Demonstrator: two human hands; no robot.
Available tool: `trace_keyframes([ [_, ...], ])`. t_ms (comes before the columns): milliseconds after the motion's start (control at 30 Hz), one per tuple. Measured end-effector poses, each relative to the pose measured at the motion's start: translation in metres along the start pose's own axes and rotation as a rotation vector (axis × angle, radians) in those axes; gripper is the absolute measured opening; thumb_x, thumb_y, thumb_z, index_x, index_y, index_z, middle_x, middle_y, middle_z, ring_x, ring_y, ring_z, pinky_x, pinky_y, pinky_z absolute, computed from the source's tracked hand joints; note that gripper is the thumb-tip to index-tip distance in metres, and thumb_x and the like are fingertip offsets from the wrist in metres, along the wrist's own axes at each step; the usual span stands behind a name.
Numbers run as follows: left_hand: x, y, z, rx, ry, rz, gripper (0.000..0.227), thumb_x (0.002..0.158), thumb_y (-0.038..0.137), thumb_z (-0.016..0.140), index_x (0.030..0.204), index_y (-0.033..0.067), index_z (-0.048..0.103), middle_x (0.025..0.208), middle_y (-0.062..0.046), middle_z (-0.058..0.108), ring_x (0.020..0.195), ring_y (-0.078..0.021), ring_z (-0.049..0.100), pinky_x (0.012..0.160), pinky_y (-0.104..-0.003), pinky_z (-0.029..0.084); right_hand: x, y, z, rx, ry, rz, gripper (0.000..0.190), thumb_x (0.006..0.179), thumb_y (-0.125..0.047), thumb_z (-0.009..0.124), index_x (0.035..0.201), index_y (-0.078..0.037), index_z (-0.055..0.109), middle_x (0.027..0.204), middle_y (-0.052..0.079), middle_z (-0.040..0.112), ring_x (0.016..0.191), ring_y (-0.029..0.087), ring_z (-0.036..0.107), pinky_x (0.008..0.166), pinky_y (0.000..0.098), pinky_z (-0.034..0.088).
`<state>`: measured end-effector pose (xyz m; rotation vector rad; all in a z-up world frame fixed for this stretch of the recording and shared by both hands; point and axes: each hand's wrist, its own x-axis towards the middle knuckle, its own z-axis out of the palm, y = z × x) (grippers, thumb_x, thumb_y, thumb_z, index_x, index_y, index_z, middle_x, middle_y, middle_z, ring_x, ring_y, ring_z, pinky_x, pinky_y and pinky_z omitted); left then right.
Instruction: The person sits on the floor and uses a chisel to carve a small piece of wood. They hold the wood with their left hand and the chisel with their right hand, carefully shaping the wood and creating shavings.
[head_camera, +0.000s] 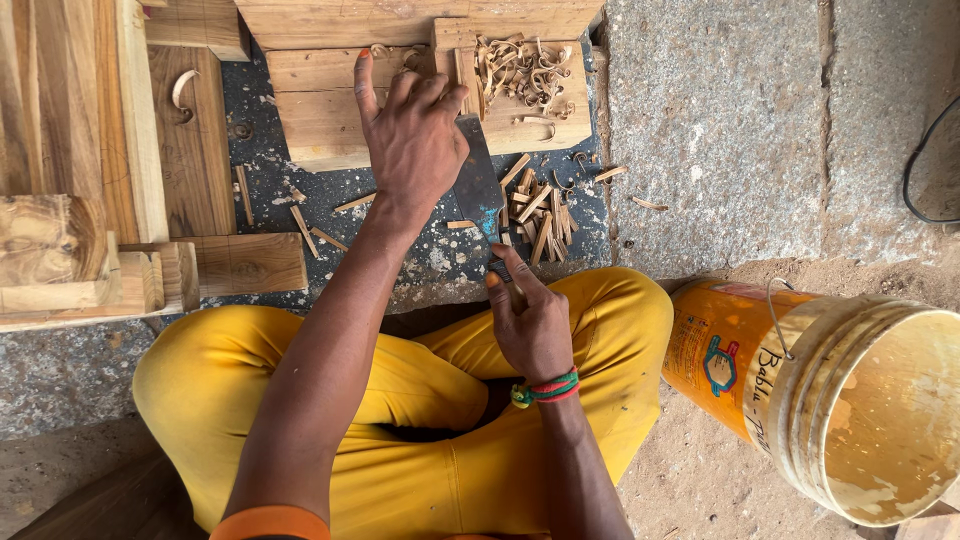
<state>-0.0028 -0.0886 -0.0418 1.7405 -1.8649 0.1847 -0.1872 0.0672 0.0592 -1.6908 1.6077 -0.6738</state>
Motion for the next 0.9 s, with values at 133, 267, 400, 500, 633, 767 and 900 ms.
trace_keyframes([
  [133,0.002,0.0,-0.001,0.03,0.001,0.017,0.028,0.09,0.019,0.076,0.116,0.0225,0.081,0.116,0.002,0.076,0.118,-0.0187,0.062,0.127,-0.06,-0.002,-0.005,-0.005,0.001,0.007,0.004,0.025,0.038,0.099,-0.019,0.067,0.136,-0.011,0.066,0.049,0.001,0.029,0.045,0.009,0.025,0.043,0.0333,0.025],
  [267,0.003,-0.004,-0.001,0.066,0.003,0.048,0.026,0.093,0.019,0.074,0.117,0.0238,0.081,0.113,0.002,0.076,0.118,-0.0195,0.062,0.127,-0.06,-0.002,-0.008,-0.009,0.009,0.001,0.038,-0.005,0.034,0.101,-0.019,0.068,0.134,-0.012,0.067,0.052,0.002,0.028,0.047,0.011,0.024,0.044,0.033,0.026],
  [400,0.004,-0.006,0.001,0.067,-0.003,0.075,0.024,0.094,0.021,0.074,0.117,0.0228,0.082,0.113,0.002,0.076,0.119,-0.0218,0.059,0.127,-0.061,-0.001,-0.01,-0.01,0.013,-0.002,0.051,-0.004,0.034,0.1,-0.019,0.067,0.134,-0.012,0.067,0.051,0.002,0.029,0.046,0.011,0.024,0.044,0.0334,0.026],
  [500,0.005,-0.007,-0.001,0.067,-0.021,0.076,0.025,0.094,0.021,0.073,0.117,0.0235,0.081,0.113,0.002,0.075,0.123,-0.0239,0.058,0.126,-0.061,0.0,-0.011,-0.008,0.016,0.006,0.059,0.019,0.034,0.101,-0.02,0.068,0.134,-0.012,0.068,0.052,0.003,0.03,0.047,0.011,0.025,0.043,0.0345,0.026],
  [633,0.008,-0.005,-0.004,0.069,-0.007,0.094,0.024,0.096,0.021,0.073,0.12,0.0235,0.08,0.123,0.0,0.073,0.129,-0.0265,0.056,0.126,-0.06,0.001,-0.011,-0.002,0.008,0.012,0.073,-0.119,0.035,0.101,-0.02,0.068,0.135,-0.011,0.067,0.054,-0.002,0.047,0.046,0.007,0.036,0.044,0.031,0.036],
  [767,0.001,-0.005,-0.005,0.035,-0.037,0.072,0.033,0.089,0.017,0.072,0.12,0.0248,0.079,0.134,-0.002,0.072,0.133,-0.0298,0.053,0.123,-0.061,0.003,-0.011,0.002,0.008,-0.033,0.051,-0.07,0.037,0.1,-0.02,0.068,0.135,-0.007,0.066,0.047,0.005,0.033,0.041,0.01,0.03,0.042,0.0339,0.03],
  [900,0.0,-0.004,-0.005,-0.055,-0.081,0.045,0.026,0.094,0.017,0.071,0.119,0.0192,0.079,0.138,-0.001,0.07,0.139,-0.0283,0.051,0.127,-0.056,0.007,-0.015,0.0,0.011,0.016,0.053,-0.06,0.037,0.1,-0.019,0.068,0.134,-0.006,0.067,0.049,0.003,0.032,0.044,0.009,0.028,0.042,0.0328,0.029],
])
